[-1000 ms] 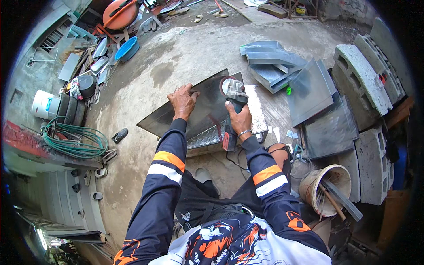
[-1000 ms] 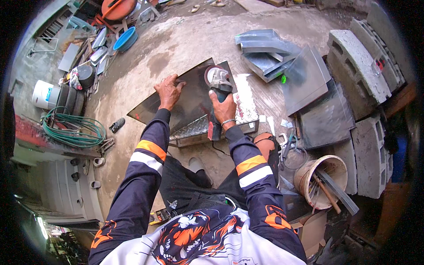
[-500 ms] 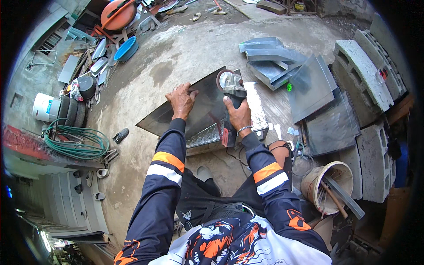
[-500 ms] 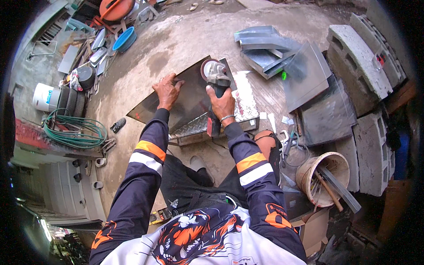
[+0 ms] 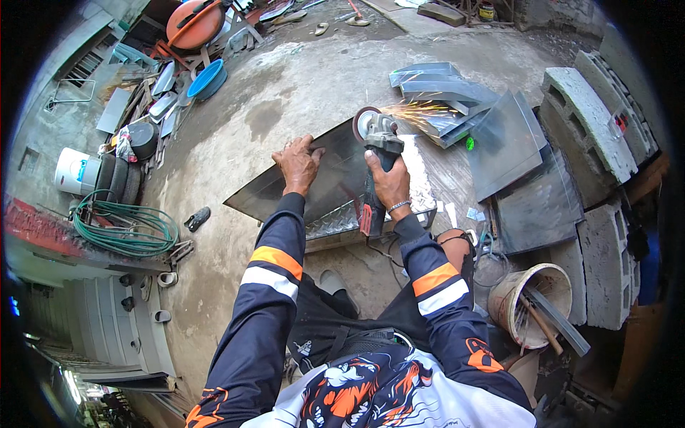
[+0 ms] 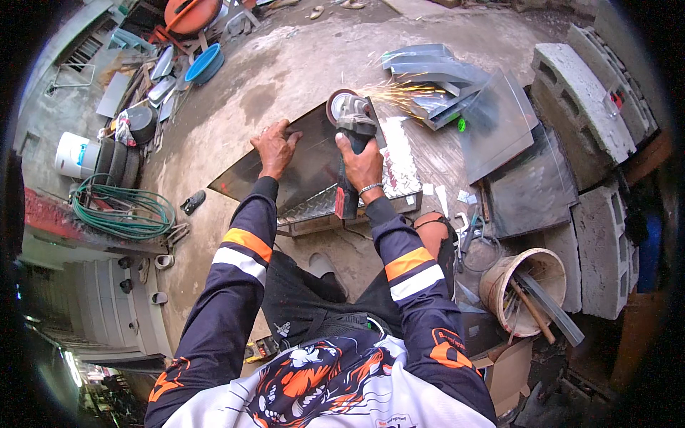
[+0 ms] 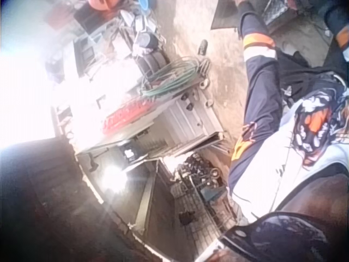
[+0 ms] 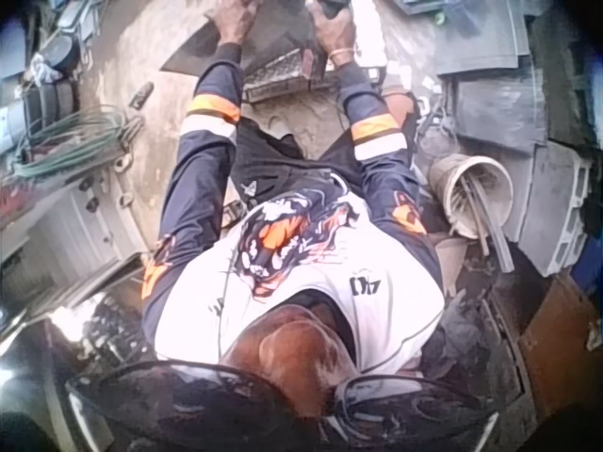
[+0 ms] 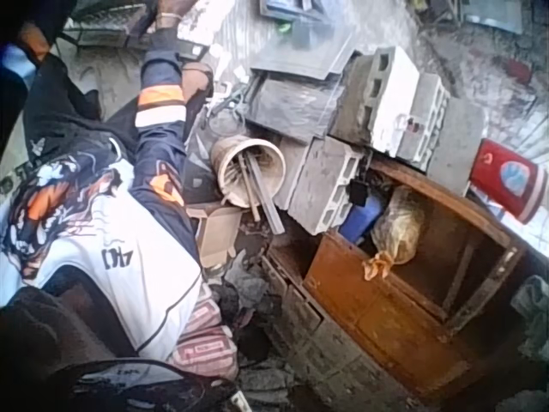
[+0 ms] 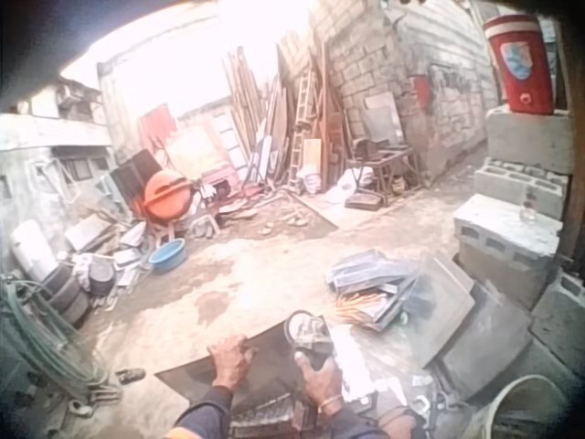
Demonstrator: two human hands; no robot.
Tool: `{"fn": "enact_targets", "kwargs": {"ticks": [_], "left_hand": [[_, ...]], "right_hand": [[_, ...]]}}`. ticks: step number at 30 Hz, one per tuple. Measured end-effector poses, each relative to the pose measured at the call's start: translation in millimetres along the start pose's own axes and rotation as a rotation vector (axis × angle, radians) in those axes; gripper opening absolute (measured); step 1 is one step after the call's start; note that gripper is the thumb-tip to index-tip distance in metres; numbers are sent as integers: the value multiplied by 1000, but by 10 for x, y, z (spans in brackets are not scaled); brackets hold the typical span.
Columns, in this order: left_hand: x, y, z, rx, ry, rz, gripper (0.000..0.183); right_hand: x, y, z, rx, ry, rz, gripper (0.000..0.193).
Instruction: Grinding the edges of a metal sheet using an angle grinder while sitting on the floor.
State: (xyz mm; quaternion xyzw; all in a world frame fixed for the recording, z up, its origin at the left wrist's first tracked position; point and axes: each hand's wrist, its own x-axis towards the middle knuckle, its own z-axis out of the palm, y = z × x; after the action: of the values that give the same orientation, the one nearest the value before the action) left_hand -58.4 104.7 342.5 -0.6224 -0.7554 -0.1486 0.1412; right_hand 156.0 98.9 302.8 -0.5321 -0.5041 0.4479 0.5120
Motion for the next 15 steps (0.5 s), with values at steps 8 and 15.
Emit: {"fn": "enact_targets", "kwargs": {"ticks": [8,15], "left_hand": [[-40,-1,-13,-9,23,13,26],[-73,28,-24,-17,45,21,26]], "right_hand": [[-42,14,-50,53,18,7,59],[147,20,-129,59,58,-45,60]]}}
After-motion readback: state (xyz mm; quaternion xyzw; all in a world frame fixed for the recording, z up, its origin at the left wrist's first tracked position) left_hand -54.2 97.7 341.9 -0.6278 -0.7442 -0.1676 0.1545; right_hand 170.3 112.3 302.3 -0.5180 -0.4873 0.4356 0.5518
